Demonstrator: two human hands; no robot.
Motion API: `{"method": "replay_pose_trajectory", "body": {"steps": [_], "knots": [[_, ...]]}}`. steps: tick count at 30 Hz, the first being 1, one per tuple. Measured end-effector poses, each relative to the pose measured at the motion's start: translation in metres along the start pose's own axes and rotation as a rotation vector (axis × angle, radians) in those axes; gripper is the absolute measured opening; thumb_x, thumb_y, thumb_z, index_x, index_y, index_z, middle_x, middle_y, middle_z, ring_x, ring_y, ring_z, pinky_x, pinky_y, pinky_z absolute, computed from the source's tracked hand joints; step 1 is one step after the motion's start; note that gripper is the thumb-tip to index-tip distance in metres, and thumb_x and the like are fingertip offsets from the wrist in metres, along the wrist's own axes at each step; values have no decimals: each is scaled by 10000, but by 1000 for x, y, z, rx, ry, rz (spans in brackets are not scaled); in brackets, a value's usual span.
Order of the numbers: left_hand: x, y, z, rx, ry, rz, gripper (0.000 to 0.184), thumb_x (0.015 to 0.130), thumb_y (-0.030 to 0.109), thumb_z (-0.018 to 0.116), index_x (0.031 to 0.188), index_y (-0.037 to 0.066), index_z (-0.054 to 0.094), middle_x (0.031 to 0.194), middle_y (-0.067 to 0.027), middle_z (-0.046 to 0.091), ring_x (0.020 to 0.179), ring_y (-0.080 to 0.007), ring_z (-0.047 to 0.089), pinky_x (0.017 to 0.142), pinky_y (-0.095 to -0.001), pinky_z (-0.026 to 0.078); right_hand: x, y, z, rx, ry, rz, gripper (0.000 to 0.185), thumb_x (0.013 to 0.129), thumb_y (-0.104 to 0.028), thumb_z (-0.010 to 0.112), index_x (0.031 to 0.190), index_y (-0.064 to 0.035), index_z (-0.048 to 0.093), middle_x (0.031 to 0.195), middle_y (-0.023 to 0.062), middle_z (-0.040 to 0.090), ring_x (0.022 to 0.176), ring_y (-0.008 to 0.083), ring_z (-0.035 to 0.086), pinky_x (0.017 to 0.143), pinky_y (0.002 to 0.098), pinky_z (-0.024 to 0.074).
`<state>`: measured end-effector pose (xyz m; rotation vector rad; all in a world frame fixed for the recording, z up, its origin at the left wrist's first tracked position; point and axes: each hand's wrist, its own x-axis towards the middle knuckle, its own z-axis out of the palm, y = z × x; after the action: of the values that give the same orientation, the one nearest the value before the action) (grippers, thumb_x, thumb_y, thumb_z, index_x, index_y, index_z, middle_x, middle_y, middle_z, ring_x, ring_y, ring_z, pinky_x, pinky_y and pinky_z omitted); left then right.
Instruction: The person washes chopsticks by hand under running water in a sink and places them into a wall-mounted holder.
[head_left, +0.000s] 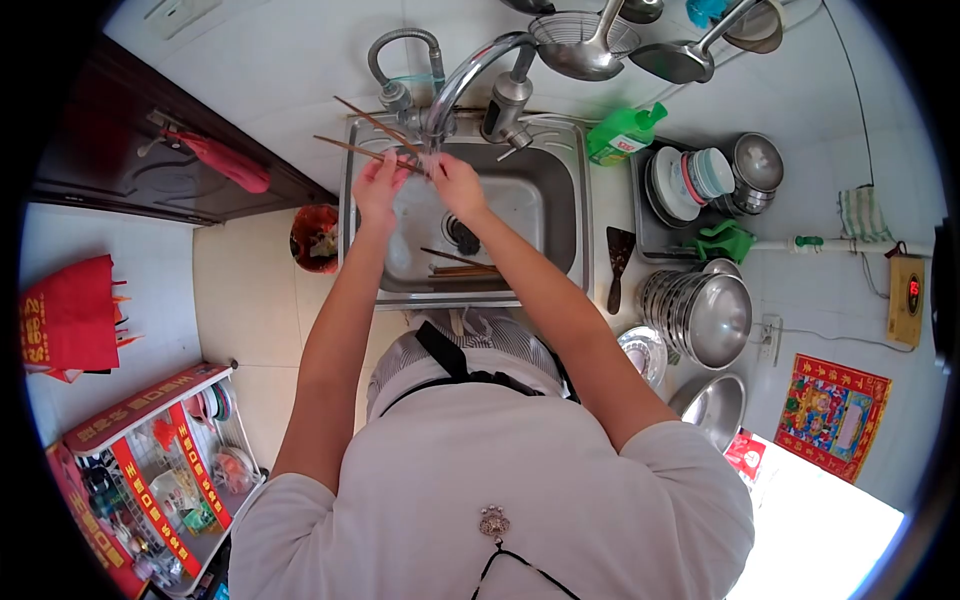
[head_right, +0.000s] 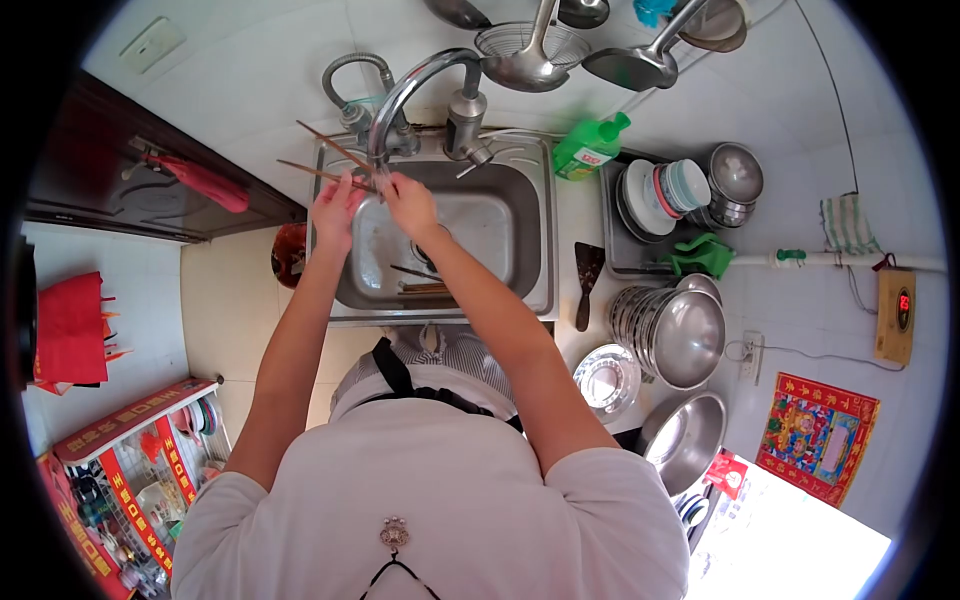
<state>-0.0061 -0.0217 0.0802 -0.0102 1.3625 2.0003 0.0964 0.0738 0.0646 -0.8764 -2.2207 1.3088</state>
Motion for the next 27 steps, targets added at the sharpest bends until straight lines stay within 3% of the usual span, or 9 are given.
{"method": "replay_pose_trajectory", "body": {"steps": [2, 5, 11, 14, 17, 24, 27], "knots": [[-3, -4, 2, -15, -26, 25, 188, 836, 173, 629, 946, 29, 580, 889, -77, 643, 771, -138, 626, 695, -223, 497, -5, -21, -10, -226, -53, 63, 210, 888, -180, 476, 998, -56, 604, 751, 108, 634, 654, 211, 606, 591, 336, 452], [-3, -3, 5, -24, -47, 41, 208, 838, 163, 624, 982, 19, 582, 898, -76, 641, 787, -160, 633, 721, -243, 505, -5, -9, -2, -100, 111, 7, 265, 864, -298, 493, 789, -57, 573, 661, 179, 569, 646, 366, 563, 580, 423, 433], [1, 14, 3, -165, -52, 25, 241, 865, 167, 582, 1053, 20, 551, 1005, -93, 619, 928, -210, 608, 810, -292, 494, -4, 8, -1, 365, -116, -74, 241, 912, -205, 453, 780, -22, 539, 606, 48, 525, 553, 156, 494, 505, 291, 398], [-2, 22, 9, -291, -128, -16, 271, 871, 164, 570, 1098, 22, 526, 1031, -96, 606, 984, -234, 588, 855, -323, 480, -14, -11, -6, 541, -265, 128, 204, 926, -212, 455, 895, -53, 580, 655, -18, 515, 487, 63, 368, 454, 218, 326], [-2, 20, 12, -344, -179, -28, 293, 876, 155, 559, 1140, 38, 507, 1046, -88, 592, 994, -243, 583, 867, -342, 477, -18, -15, -13, 748, -365, 339, 228, 936, -253, 446, 911, -64, 572, 650, -25, 495, 474, 43, 339, 442, 203, 304], [3, 15, 23, -381, -168, -11, 291, 871, 131, 564, 1151, 69, 517, 989, -62, 598, 950, -218, 598, 829, -329, 492, -18, -27, -29, 668, -395, 344, 283, 932, -301, 445, 806, -70, 550, 575, -35, 442, 468, 43, 350, 421, 210, 288], [3, -5, 22, -123, -299, -29, 252, 885, 168, 547, 1108, 49, 548, 932, -55, 629, 901, -184, 613, 759, -280, 497, -17, -23, -23, 601, -270, 292, 328, 927, -316, 449, 758, -55, 551, 554, -32, 440, 476, 55, 364, 433, 226, 297]]}}
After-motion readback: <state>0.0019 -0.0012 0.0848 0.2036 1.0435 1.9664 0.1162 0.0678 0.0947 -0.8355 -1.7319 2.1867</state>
